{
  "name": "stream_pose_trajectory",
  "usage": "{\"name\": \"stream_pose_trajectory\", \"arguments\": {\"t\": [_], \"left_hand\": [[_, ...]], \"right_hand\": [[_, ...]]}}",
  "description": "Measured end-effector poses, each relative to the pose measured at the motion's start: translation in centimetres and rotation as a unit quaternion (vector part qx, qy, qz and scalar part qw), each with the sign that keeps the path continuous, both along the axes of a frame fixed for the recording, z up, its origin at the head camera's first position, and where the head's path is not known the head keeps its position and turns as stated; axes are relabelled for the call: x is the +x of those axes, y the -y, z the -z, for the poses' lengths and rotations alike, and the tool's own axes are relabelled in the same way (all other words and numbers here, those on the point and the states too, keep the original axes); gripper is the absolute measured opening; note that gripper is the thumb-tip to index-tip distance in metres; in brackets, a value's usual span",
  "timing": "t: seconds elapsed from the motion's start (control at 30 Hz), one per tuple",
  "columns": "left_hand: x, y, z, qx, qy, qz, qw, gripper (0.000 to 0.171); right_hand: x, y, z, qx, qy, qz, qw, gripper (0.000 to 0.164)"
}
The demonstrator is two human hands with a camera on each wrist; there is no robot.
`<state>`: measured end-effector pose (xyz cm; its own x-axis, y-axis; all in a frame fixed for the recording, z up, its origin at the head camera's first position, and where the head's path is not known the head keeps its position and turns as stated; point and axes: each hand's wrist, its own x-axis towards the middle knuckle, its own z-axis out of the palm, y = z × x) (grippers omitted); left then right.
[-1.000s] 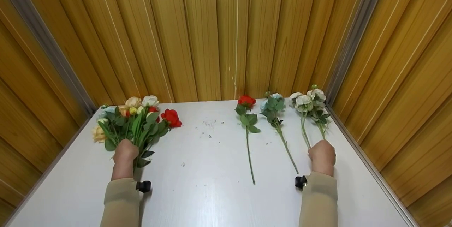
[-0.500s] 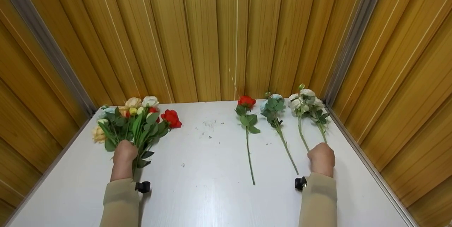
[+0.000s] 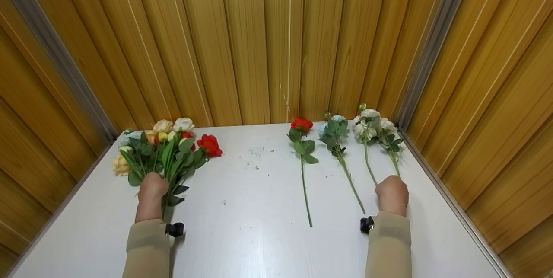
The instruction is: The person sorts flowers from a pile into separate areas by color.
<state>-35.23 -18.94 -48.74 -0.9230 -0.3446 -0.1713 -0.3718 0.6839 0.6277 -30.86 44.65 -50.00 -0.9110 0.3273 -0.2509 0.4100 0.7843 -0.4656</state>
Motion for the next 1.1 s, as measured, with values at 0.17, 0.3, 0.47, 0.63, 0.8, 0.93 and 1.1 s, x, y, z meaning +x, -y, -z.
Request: {"name": "stream_pose_trajectory", "arguments": {"t": [0.17, 0.3, 0.47, 0.63, 0.8, 0.93, 1.1], "left_hand": [[0.0, 0.1, 0.0, 0.005, 0.005, 0.004, 1.0000, 0.026], [0.0, 0.3, 0.0, 0.007, 0.015, 0.010, 0.9998, 0.024], [0.0, 0.4, -0.1, 0.010, 0.023, 0.004, 0.9997, 0.025], [0.0, 0.5, -0.1, 0.025, 0.003, -0.006, 0.9997, 0.025], [0.2, 0.8, -0.2, 0.041, -0.028, -0.005, 0.9988, 0.030], [0.3, 1.0, -0.3, 0.049, -0.045, -0.001, 0.9978, 0.043], [0.2, 1.2, -0.5, 0.068, -0.055, -0.007, 0.9961, 0.044]], "right_hand": [[0.1, 0.1, 0.0, -0.009, 0.002, 0.000, 1.000, 0.056], [0.2, 0.2, 0.1, -0.007, -0.007, -0.008, 1.000, 0.059], [0.2, 0.3, 0.1, -0.003, -0.014, -0.014, 1.000, 0.060], [0.4, 0.4, 0.0, -0.016, -0.021, -0.011, 1.000, 0.057], [0.7, 0.7, -0.2, -0.032, -0.018, -0.005, 0.999, 0.059], [0.9, 0.8, -0.3, -0.042, -0.011, 0.001, 0.999, 0.065], [0.8, 0.9, -0.4, -0.035, -0.016, 0.002, 0.999, 0.063]]}}
